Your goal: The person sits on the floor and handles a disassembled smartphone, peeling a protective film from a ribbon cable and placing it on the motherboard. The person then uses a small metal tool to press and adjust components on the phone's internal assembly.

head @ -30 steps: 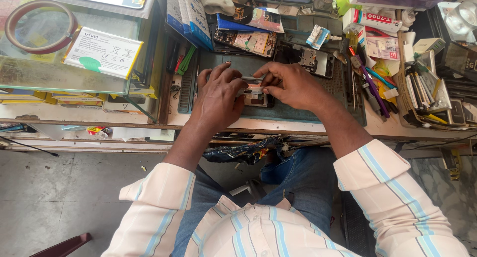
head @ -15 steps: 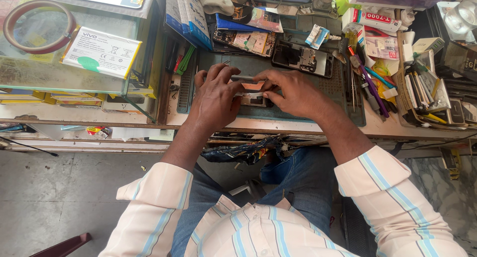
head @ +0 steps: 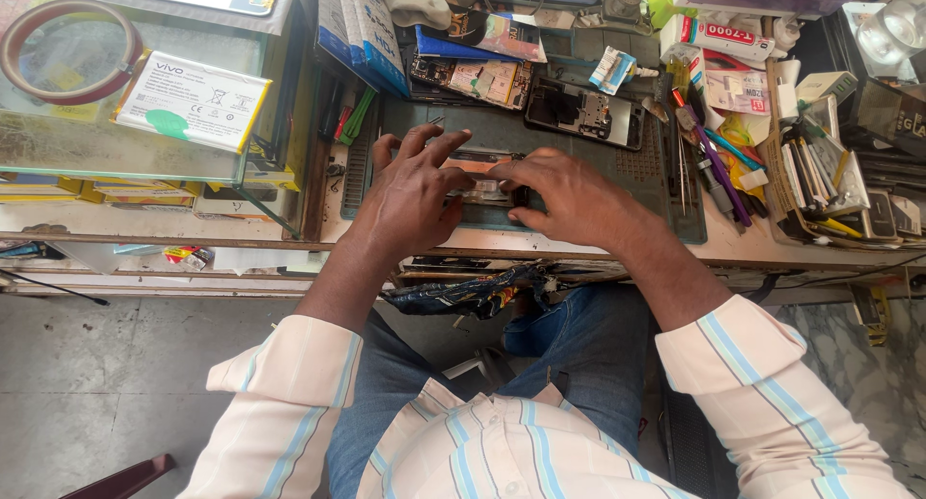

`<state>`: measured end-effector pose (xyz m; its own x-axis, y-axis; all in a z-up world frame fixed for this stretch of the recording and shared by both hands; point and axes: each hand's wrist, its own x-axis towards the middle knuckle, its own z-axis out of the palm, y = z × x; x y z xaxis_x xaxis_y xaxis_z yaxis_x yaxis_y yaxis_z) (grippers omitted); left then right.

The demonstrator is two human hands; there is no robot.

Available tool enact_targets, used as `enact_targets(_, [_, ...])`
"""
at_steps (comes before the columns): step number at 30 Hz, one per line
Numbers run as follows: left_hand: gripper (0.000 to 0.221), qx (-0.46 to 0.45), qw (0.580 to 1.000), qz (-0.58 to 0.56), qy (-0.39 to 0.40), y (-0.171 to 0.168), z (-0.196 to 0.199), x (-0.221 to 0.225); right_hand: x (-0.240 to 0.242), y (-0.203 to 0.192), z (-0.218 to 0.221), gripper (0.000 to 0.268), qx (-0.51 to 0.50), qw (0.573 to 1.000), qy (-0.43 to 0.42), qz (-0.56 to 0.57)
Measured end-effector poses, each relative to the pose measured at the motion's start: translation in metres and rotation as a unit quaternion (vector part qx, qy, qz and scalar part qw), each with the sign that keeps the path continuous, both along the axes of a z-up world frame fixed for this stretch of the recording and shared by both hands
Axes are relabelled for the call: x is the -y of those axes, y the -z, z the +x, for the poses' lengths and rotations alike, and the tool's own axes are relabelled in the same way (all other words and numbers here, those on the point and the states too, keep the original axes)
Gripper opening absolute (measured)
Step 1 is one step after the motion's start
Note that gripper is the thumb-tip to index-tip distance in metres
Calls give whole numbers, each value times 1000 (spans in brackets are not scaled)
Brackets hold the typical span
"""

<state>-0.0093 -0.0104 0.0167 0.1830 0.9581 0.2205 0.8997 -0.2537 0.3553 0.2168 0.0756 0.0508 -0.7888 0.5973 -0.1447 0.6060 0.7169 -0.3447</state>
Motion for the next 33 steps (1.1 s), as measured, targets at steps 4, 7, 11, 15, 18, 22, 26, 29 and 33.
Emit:
enact_targets(4, [30,-2,1000,15,7,-2,3,2,0,9,1,58,-62,998,-20,22])
enact_targets(7, [34,-9,1000,-1,6,-3,5,3,4,13,1,47,-64,997,-18,35])
enact_targets(11, [37,-4,1000,-16,1,-5,5,8,10,13,-6,42,-27,997,-10,69])
enact_targets(15, [34,-10,1000,-28,-8,-6,6,9,13,8,-8,38,-11,997,-21,75])
enact_targets(18, [35,-27,999,-31,-6,-6,6,10,12,6,-3,40,-39,998,-27,45])
enact_targets(22, [38,-21,1000,-22,6,-4,5,15,8,5,0,43,-104,994,-14,16])
enact_targets(26, [39,-29,999,-15,1,-2,6,17,9,3,-3,45,-58,998,-2,16])
enact_targets(29, [39,-25,1000,-15,-3,-1,6,17,12,2,-8,47,-9,999,-15,37])
enact_targets(33, [38,-17,1000,-9,-11,0,8,19,9,-3,-3,43,-18,999,-41,21])
